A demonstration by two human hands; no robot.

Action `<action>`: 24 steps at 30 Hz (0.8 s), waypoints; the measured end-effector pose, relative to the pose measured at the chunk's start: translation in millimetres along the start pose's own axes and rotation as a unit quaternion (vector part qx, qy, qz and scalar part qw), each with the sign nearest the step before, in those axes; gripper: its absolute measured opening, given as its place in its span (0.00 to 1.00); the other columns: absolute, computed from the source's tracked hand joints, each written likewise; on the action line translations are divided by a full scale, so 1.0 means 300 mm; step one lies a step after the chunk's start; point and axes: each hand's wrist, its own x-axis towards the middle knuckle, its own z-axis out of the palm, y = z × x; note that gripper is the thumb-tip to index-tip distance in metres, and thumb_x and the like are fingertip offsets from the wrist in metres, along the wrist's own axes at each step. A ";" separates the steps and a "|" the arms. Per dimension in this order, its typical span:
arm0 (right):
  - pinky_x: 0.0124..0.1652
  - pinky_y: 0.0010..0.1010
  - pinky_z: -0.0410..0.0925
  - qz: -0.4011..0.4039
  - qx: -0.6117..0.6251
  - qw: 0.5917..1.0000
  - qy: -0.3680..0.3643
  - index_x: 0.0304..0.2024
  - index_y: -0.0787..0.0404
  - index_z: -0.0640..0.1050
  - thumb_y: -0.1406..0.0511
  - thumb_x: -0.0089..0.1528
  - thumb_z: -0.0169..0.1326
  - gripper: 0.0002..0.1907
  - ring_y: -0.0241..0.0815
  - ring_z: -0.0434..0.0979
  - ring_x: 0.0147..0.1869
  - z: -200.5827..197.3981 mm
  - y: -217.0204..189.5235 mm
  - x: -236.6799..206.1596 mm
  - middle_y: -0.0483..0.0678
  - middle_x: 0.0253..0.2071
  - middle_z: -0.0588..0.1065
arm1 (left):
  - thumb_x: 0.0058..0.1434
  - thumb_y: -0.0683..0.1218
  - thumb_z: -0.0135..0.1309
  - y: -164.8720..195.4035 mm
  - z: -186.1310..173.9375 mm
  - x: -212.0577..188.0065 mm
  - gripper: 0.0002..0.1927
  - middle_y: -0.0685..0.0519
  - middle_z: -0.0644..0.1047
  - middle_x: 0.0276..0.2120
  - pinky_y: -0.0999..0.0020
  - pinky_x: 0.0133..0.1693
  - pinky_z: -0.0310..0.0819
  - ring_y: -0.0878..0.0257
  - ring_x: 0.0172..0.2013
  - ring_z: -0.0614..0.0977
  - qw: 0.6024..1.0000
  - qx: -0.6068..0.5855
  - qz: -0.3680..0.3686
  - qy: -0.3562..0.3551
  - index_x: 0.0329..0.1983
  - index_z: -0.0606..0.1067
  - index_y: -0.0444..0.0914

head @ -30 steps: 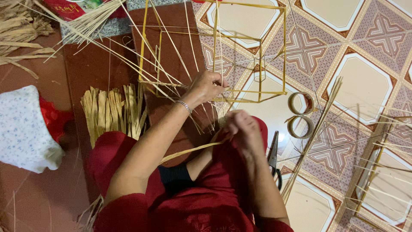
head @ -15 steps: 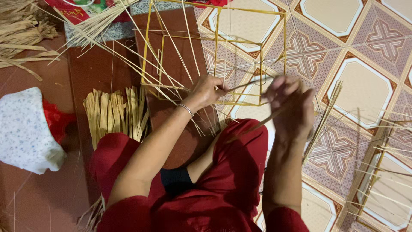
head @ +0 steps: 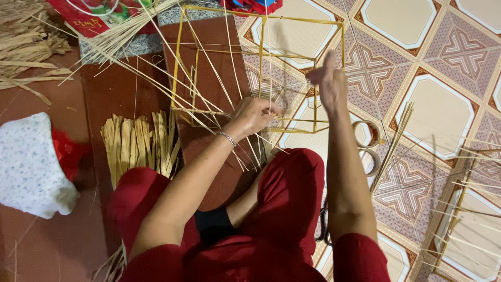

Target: The person sits on the floor and weaves thin bamboo strips onto a rectangular bamboo frame, threading and tightening each strip by hand around the frame bars. They occasionally pick up new strips from a bundle beside them and continue weaving them into the frame.

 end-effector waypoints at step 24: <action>0.32 0.36 0.71 -0.208 -0.164 0.964 -0.002 0.42 0.60 0.82 0.69 0.64 0.60 0.04 0.50 0.80 0.29 0.197 0.169 -0.566 0.56 0.31 0.79 | 0.59 0.43 0.61 0.025 -0.006 -0.034 0.05 0.54 0.83 0.27 0.65 0.31 0.79 0.64 0.25 0.82 0.998 0.060 0.002 -0.004 0.38 0.83 0.45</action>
